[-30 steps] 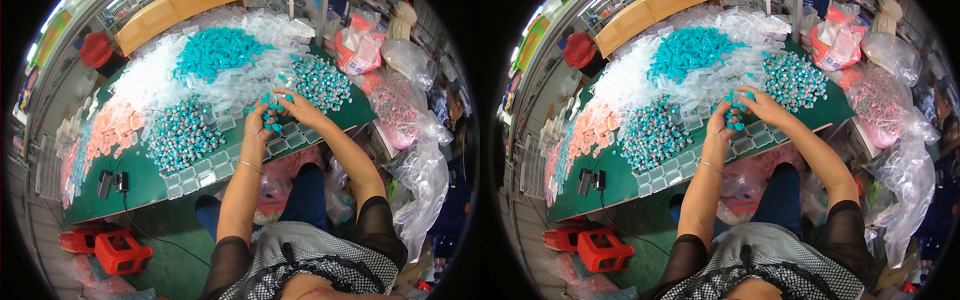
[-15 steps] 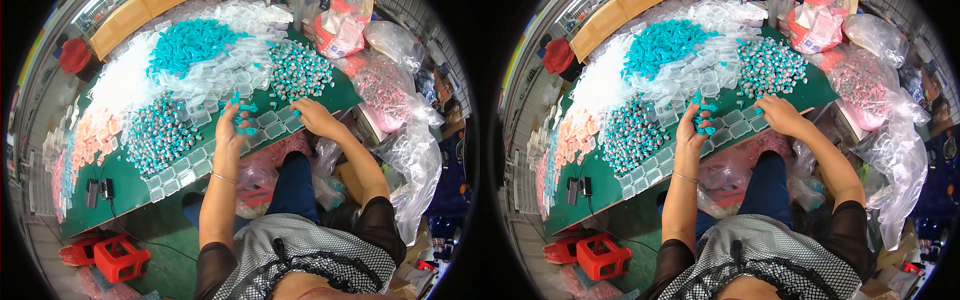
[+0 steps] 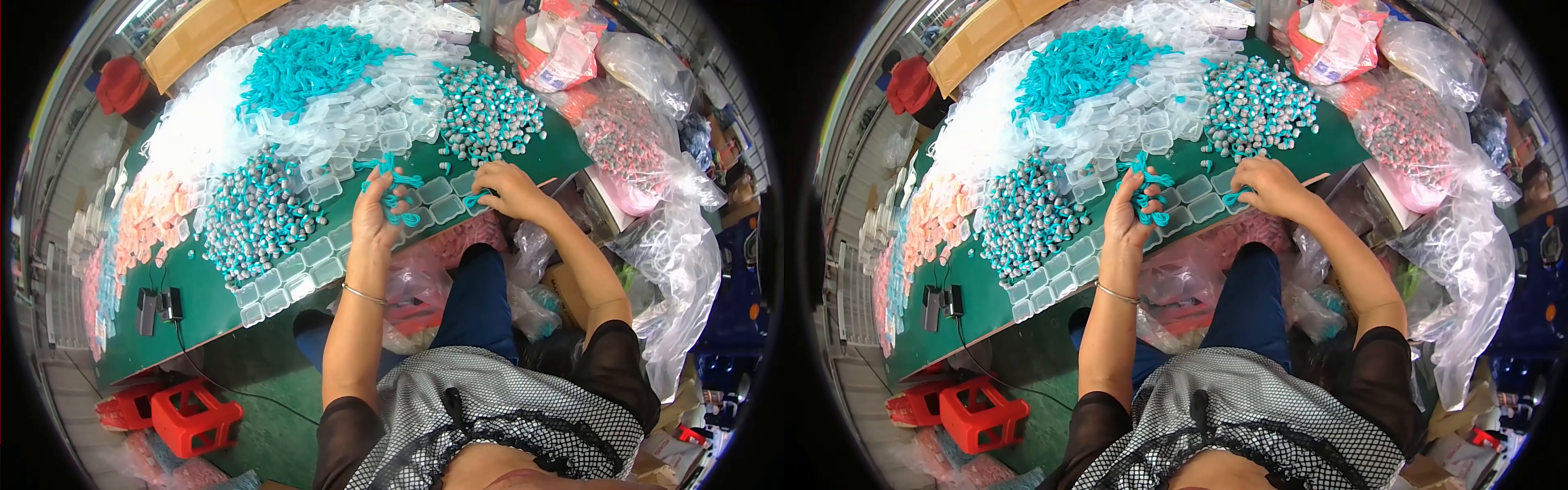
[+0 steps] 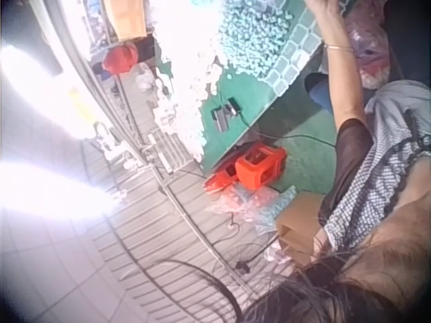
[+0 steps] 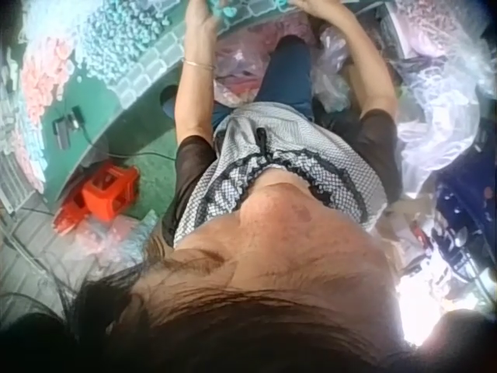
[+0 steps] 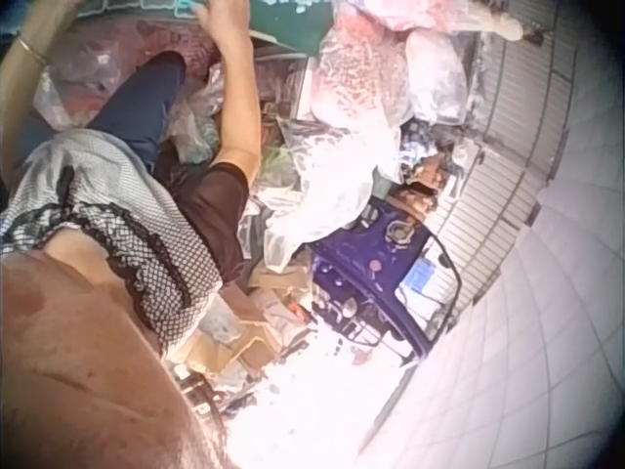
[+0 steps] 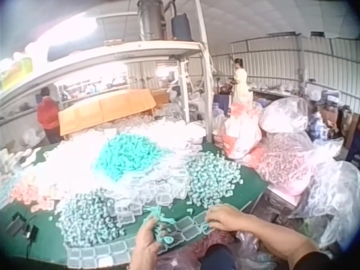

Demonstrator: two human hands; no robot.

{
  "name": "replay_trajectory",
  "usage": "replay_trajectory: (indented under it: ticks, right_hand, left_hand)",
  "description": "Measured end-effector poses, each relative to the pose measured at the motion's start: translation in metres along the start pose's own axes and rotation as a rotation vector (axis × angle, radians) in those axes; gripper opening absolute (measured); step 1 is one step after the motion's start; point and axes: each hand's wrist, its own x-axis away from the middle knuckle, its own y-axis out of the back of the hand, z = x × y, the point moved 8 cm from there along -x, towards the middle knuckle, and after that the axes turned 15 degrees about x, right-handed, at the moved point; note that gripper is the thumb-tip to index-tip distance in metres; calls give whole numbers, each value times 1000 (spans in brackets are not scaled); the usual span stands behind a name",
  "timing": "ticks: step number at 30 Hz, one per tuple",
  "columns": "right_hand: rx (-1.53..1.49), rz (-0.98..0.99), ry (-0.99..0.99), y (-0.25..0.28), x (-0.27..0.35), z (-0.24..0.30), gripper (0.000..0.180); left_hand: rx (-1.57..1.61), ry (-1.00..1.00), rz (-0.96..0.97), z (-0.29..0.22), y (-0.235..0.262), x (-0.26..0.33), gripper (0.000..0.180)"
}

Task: Sorting small blue and white capped items and turquoise components into a multi-compartment plastic container.

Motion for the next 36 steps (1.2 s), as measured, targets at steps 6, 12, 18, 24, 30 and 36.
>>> replay_trajectory:
  ticks: [6, 12, 18, 24, 30, 36]
  right_hand:
    - [112, 26, -36, 8, -8, 8, 23]
    - [-592, -223, -133, 13, -48, 32, 25]
    - [-759, 11, -270, -16, -62, 34, 16]
    - [-146, -12, -61, -6, -34, 28, 19]
    - [0, -38, 58, -12, -25, 38, 17]
    - [-12, -88, 96, -8, -30, 40, 18]
  left_hand:
    - [-4, 17, 18, 2, -3, 0, 35]
    - [-85, -35, 9, 7, -7, 1, 34]
    - [-126, -54, 33, 9, -10, 1, 32]
    - [35, -83, -20, -13, 4, 4, 34]
    - [30, -45, 12, -13, 5, 8, 33]
    - [7, -39, 36, -13, 1, 11, 33]
